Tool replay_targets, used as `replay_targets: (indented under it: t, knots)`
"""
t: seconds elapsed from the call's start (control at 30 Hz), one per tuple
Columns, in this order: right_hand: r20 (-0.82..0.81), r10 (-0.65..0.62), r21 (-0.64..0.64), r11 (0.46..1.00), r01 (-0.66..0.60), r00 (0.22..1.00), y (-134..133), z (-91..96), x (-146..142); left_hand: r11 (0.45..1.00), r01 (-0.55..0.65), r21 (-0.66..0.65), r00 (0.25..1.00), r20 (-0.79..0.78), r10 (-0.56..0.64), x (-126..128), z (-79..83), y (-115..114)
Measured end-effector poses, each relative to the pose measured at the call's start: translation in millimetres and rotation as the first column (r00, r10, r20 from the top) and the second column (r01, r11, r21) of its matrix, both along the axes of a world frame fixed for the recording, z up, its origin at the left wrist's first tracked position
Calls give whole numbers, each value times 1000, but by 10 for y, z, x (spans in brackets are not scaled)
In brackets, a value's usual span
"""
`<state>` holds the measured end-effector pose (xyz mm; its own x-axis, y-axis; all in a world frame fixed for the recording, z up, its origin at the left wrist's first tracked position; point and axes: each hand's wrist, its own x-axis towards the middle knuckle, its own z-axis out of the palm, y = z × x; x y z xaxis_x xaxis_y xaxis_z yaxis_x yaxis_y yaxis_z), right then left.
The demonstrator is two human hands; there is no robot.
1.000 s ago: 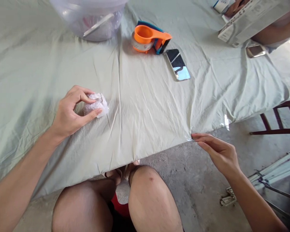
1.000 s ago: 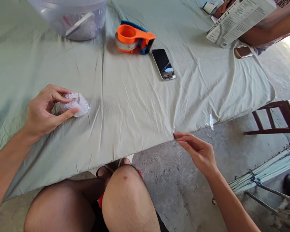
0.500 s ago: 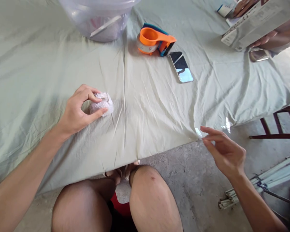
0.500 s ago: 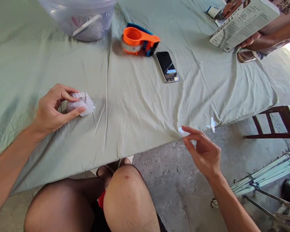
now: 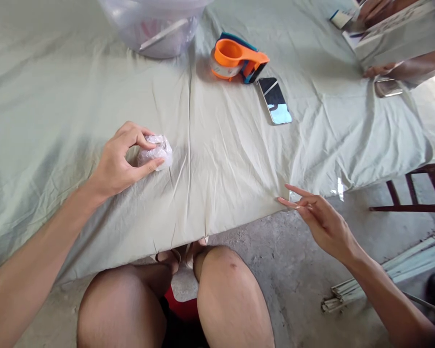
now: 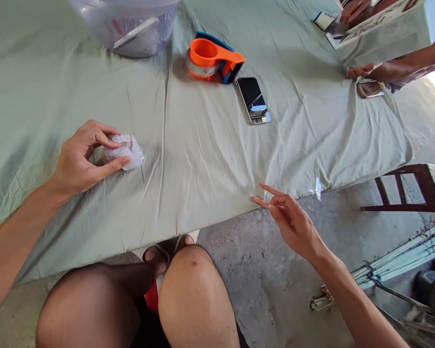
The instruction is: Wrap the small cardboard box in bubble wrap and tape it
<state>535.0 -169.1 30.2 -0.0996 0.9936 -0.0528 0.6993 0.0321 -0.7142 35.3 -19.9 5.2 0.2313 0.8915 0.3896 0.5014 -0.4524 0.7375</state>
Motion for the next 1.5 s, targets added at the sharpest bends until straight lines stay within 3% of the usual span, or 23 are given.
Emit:
replay_targets:
  t: [0.17, 0.27, 0.4, 0.5, 0.57, 0.7, 0.83, 0.93, 1.07, 1.2, 1.33, 1.5]
  knots:
    - [-300, -158, -77, 987, 141, 941, 81, -37, 57, 1000, 11, 26, 1000, -8, -11, -8, -5, 1]
    - [-390, -252, -97, 968, 233, 886, 65, -32, 66, 999, 17, 34, 1000, -6, -17, -13, -13, -1]
    - [-391, -485, -161, 873, 460, 782, -10, 79, -78, 998, 30, 47, 1000, 6, -30, -11, -29, -4]
    - [-440, -576, -234, 814, 532, 689, 23, 196, -307, 995, 27, 100, 999, 19, -29, -7, -56, -2]
    - [-481, -567, -308, 824, 476, 669, 123, 277, -518, 990, 29, 141, 999, 25, -33, -8, -82, 6]
    - [-556, -474, -434, 866, 248, 682, 433, 438, -1061, 976, 49, 210, 998, 31, -57, -34, -142, 41]
    - [-666, -476, -544, 837, 63, 574, 726, 539, -1597, 962, 97, 256, 994, 29, -108, -74, -189, 75]
    - [-735, -443, -537, 842, -42, 513, 913, 538, -1890, 959, 115, 257, 992, 24, -125, -80, -195, 74]
    - [-818, -292, -354, 934, -36, 496, 1183, 486, -2164, 958, 144, 250, 987, 37, -158, -58, -157, 62]
    - [-771, -79, -19, 995, 102, 632, 1478, 438, -2409, 965, 157, 209, 985, 33, -168, -41, -99, 50]
    - [-597, 75, 329, 931, 158, 799, 1676, 330, -2648, 986, 125, 115, 989, 66, -133, -33, -82, 28]
    - [-268, 271, 616, 786, -52, 924, 1700, 91, -2819, 996, 89, -2, 985, 150, -88, -15, -124, 19]
